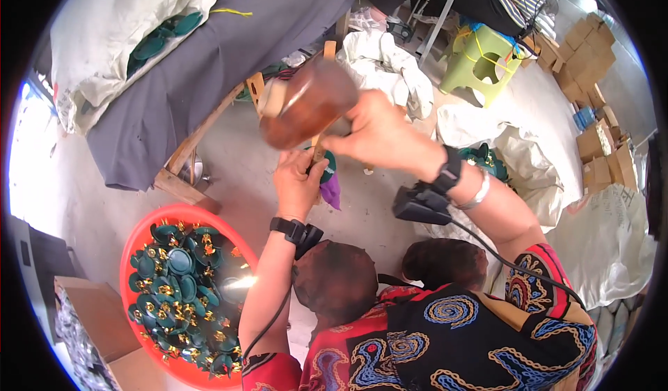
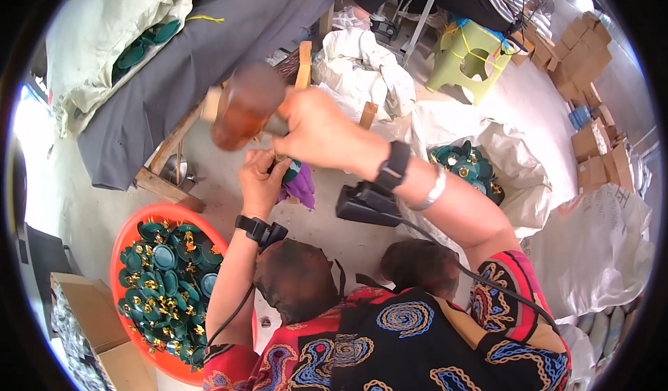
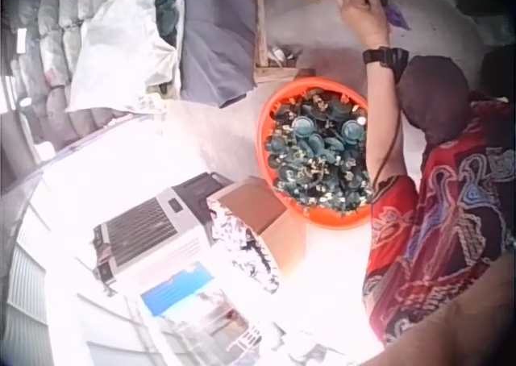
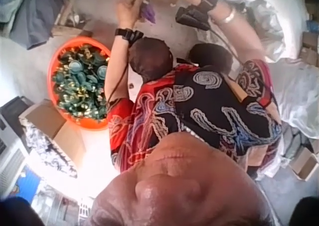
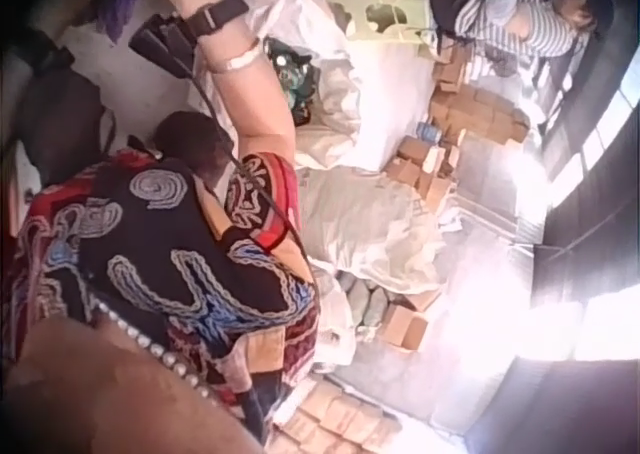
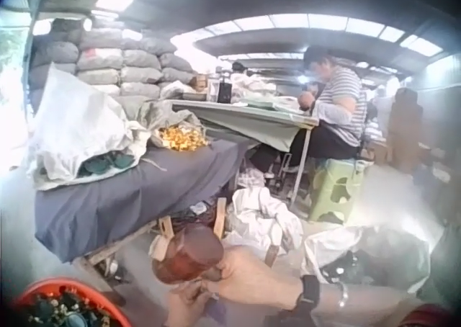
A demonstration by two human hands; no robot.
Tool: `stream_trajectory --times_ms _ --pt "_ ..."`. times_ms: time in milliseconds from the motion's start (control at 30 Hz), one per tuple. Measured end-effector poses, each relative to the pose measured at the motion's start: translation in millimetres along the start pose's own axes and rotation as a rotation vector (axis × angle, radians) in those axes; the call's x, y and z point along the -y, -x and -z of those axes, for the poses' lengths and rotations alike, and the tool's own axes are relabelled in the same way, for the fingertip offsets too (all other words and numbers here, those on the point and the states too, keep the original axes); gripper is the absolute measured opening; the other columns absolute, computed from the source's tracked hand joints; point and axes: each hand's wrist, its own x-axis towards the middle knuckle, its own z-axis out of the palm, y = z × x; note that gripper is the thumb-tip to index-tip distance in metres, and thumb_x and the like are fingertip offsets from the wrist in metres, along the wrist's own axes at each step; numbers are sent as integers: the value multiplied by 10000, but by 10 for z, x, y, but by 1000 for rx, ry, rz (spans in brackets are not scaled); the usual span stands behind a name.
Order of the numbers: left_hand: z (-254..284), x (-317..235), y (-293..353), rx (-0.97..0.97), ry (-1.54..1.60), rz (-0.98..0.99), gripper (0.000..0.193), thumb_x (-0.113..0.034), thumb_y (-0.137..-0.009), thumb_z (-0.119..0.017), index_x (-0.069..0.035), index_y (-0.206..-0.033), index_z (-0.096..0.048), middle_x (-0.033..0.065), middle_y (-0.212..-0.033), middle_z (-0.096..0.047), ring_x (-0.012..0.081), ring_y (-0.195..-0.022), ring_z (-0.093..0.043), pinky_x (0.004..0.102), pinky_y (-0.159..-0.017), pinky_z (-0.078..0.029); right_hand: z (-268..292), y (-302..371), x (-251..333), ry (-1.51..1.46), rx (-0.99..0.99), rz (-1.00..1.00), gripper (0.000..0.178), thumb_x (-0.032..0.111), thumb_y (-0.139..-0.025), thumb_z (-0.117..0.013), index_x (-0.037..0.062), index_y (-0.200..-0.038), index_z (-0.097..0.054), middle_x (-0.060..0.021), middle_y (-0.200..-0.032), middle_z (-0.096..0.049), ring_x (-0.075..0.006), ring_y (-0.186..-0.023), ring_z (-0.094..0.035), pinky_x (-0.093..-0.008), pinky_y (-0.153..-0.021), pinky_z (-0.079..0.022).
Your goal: Manually assemble plastic components by tapping gold caps onto green bases using a wooden mallet.
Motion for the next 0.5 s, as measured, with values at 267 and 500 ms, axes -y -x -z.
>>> stream_trajectory --times_ms 267,500 --pt "60 243 -189 284 145 149 270 -52 -680 -687 -49 -949 -669 116 -869 -654 249 -786 -609 332 -744 -477 21 720 -211 27 -395 317 375 141 -717 -722 75 -1063 -590 -95 -1073 -610 -234 -948 -605 -331 -792 -494" --pt "-188 -1217 -1062 694 877 212 690 -125 -808 -651 -42 -1396 -299 177 -1317 -454 223 -1148 -481 321 -840 -477 -107 1659 -257 -96 -389 394 334 182 -711 -707 84 -1013 -602 -47 -886 -611 -198 -727 -630 -318 -600 -520"
